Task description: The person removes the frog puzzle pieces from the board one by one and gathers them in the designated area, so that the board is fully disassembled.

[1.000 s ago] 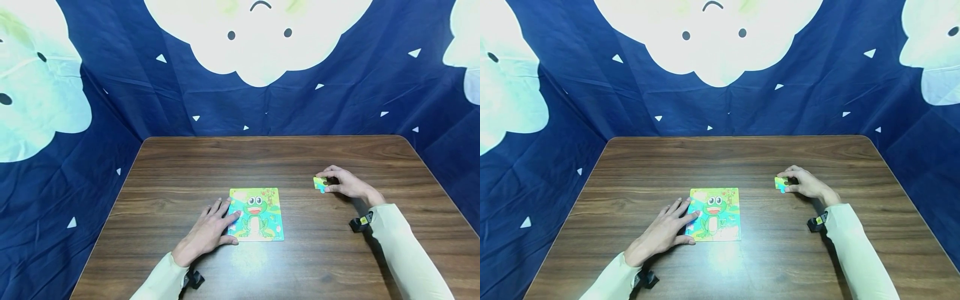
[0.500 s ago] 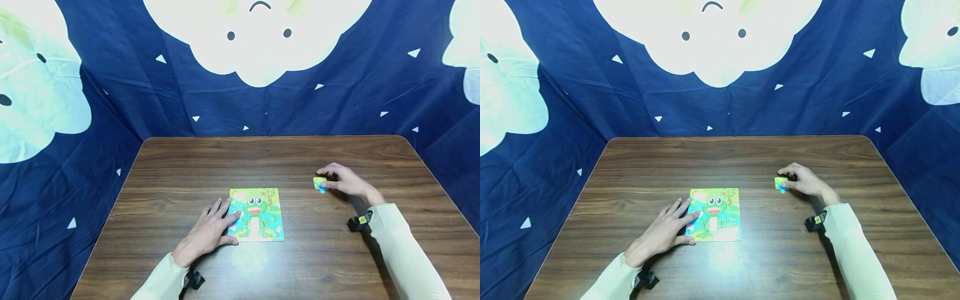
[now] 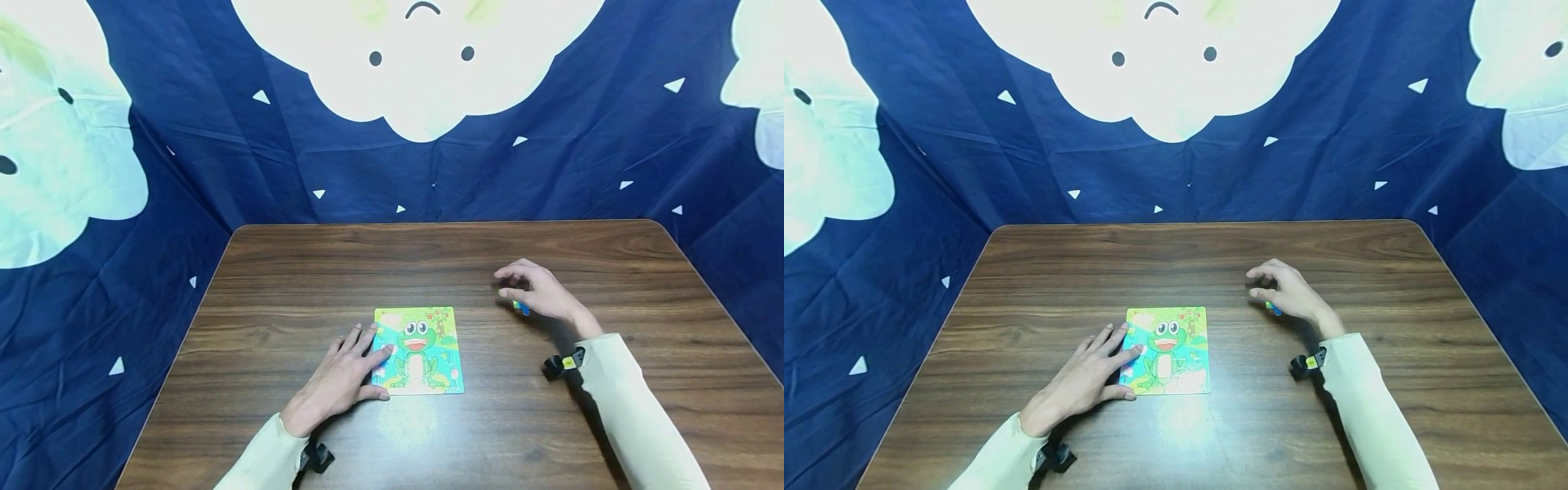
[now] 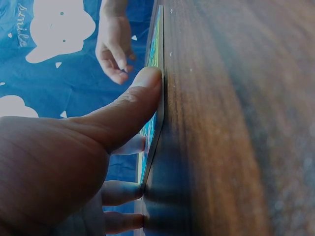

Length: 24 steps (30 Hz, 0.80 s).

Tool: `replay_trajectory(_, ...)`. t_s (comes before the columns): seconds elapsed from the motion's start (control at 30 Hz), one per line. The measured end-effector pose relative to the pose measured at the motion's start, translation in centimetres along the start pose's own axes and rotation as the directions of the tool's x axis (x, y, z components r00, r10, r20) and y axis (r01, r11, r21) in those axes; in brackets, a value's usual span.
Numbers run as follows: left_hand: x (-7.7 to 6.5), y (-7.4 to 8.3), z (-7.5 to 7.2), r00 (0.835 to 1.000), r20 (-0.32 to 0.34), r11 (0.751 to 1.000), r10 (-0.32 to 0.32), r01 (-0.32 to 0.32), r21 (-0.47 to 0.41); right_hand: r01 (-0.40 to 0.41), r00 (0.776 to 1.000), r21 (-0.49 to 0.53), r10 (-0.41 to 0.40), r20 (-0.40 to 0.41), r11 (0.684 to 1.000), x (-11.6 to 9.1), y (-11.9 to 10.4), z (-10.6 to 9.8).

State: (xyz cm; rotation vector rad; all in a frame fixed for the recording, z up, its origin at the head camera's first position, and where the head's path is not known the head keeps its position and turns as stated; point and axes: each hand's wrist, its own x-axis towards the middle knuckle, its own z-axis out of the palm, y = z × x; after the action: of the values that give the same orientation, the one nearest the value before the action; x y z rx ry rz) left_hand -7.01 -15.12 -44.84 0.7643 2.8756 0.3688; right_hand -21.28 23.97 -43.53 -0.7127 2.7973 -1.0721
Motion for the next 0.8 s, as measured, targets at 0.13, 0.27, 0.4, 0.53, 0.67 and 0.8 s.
replay_trajectory(0.13, 0.0, 0.0, 0.0, 1.000, -0.001, 1.000, 0.000, 0.000, -0.004, 0.016, 1.000, 0.039, -0.017, 0.015, 0.999, 0.5, -1.2, 1.0)
replay_trajectory(0.27, 0.0, 0.0, 0.0, 1.000, -0.002, 1.000, 0.003, -0.003, -0.005, 0.041, 0.999, 0.061, -0.042, 0.022, 0.997, 1.0, -2.3, 2.0)
replay_trajectory(0.4, 0.0, 0.0, 0.0, 1.000, -0.003, 1.000, 0.007, -0.007, -0.001, 0.048, 0.998, 0.085, -0.051, 0.038, 0.995, 1.4, -3.3, 3.0)
replay_trajectory(0.53, 0.0, 0.0, 0.0, 1.000, 0.000, 1.000, 0.004, -0.004, -0.006, 0.067, 0.996, 0.131, -0.074, 0.054, 0.989, 1.8, -4.3, 4.0)
replay_trajectory(0.67, 0.0, 0.0, 0.0, 1.000, -0.001, 1.000, 0.005, -0.005, -0.006, 0.080, 0.993, 0.171, -0.094, 0.072, 0.982, 2.1, -5.1, 4.9)
replay_trajectory(0.8, 0.0, 0.0, 0.0, 1.000, -0.002, 1.000, 0.005, -0.005, -0.008, 0.073, 0.991, 0.186, -0.092, 0.096, 0.980, 2.4, -5.8, 5.9)
